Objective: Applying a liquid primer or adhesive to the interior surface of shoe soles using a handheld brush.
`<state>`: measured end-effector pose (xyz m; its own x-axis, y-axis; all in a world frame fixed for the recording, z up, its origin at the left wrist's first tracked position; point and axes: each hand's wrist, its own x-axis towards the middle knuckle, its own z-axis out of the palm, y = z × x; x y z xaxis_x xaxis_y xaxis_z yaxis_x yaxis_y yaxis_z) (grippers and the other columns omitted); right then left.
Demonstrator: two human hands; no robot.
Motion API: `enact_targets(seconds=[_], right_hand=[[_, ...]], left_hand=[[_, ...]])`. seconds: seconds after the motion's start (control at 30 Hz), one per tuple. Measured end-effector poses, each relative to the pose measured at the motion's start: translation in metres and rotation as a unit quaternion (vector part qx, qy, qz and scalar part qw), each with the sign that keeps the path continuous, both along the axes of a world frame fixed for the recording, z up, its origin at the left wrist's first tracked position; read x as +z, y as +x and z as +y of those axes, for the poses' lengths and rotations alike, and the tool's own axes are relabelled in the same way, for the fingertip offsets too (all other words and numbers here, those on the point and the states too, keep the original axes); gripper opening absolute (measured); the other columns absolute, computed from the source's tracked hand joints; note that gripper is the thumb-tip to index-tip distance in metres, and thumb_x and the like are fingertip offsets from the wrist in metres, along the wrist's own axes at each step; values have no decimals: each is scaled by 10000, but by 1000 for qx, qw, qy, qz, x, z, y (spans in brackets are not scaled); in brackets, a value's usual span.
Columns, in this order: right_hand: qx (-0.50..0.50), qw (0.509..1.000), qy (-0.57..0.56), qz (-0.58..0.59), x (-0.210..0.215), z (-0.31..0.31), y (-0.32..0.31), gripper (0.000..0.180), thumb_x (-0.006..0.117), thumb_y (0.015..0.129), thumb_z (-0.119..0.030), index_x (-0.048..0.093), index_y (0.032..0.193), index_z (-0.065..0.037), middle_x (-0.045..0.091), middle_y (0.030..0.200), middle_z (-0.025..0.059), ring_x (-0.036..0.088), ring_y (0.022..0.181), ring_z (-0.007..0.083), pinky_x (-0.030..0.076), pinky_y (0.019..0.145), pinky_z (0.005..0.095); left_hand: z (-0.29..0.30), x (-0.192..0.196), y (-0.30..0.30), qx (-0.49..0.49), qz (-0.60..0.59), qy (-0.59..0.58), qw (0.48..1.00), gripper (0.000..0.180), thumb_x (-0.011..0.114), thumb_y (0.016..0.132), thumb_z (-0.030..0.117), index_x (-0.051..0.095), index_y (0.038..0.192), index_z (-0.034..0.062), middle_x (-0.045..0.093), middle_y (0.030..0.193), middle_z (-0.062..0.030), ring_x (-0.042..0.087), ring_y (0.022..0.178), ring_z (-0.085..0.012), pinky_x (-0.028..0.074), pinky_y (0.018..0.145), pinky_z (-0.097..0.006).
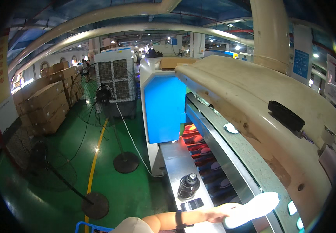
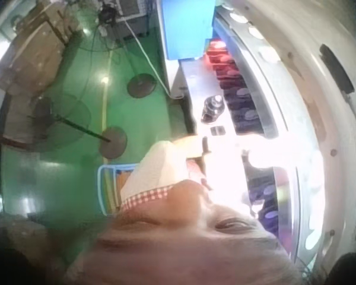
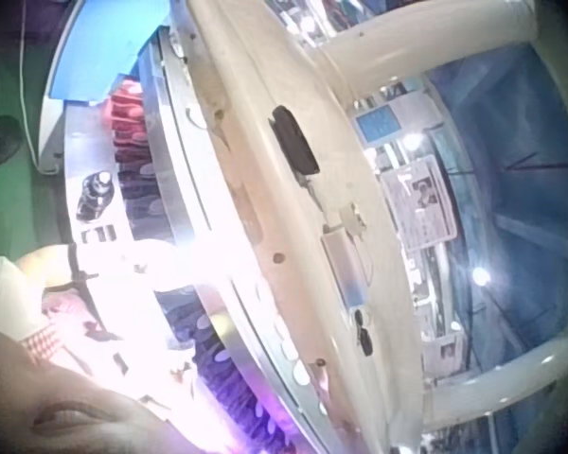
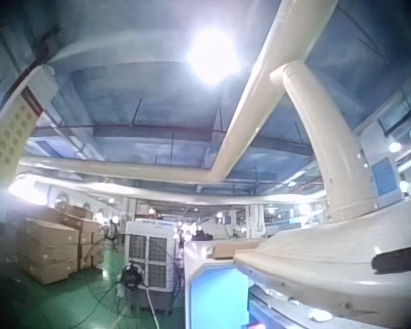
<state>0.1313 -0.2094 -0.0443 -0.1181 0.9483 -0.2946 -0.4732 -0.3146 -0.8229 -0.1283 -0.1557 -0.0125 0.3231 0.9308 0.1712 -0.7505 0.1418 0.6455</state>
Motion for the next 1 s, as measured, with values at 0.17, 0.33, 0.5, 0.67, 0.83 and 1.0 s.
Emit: enact_targets(seconds=[0.17, 0.33, 0.5, 0.67, 0.83, 1.0], right_hand=[[-43, 999, -1, -8, 4, -16, 12, 270, 548, 802, -102, 536, 1054, -6, 605, 961, 144, 586, 671, 192, 487, 623, 297], [-154, 988, -1, -16, 7, -50, 31, 245, 547, 795, -80, 553, 1027, -2, 608, 945, 142, 582, 653, 192, 484, 612, 297], [-429, 892, -99, -103, -7, -62, 27, 222, 546, 788, -58, 570, 1001, 1, 610, 930, 140, 578, 635, 191, 481, 602, 297], [-132, 989, 55, 26, 29, -60, 10, 206, 575, 717, 14, 609, 912, 72, 640, 865, 148, 611, 793, 218, 486, 740, 298], [-149, 981, 112, -45, -3, -53, 30, 211, 583, 762, 8, 600, 961, 73, 636, 910, 152, 608, 837, 197, 475, 783, 291], [-156, 980, 96, -76, 12, -54, 27, 200, 615, 770, -17, 623, 957, 53, 643, 851, 95, 595, 753, 125, 476, 684, 229]], left_hand=[[-69, 5, 15, -316, -33, -57, 946, 526, 523, 834, 383, 436, 1214, 31, 542, 1124, -126, 557, 988, -212, 467, 852, -342], [-85, -18, 45, -357, -73, -91, 927, 552, 504, 832, 423, 434, 1216, 33, 535, 1136, -135, 552, 1000, -235, 461, 862, -368], [-74, -32, 73, -342, -110, -152, 921, 579, 486, 830, 462, 431, 1217, 35, 528, 1149, -145, 546, 1012, -259, 456, 871, -394], [-52, -41, 98, -300, -122, -224, 919, 608, 468, 828, 502, 429, 1219, 37, 521, 1162, -155, 540, 1024, -282, 450, 880, -421], [-54, -39, 114, -305, -150, -297, 892, 756, 240, 813, 663, 410, 1252, 72, 512, 1163, -184, 522, 1010, -379, 349, 905, -614], [-67, -42, 118, -307, -95, -313, 894, 810, 130, 797, 695, 372, 1276, 89, 514, 1136, -202, 525, 999, -377, 332, 907, -631]])
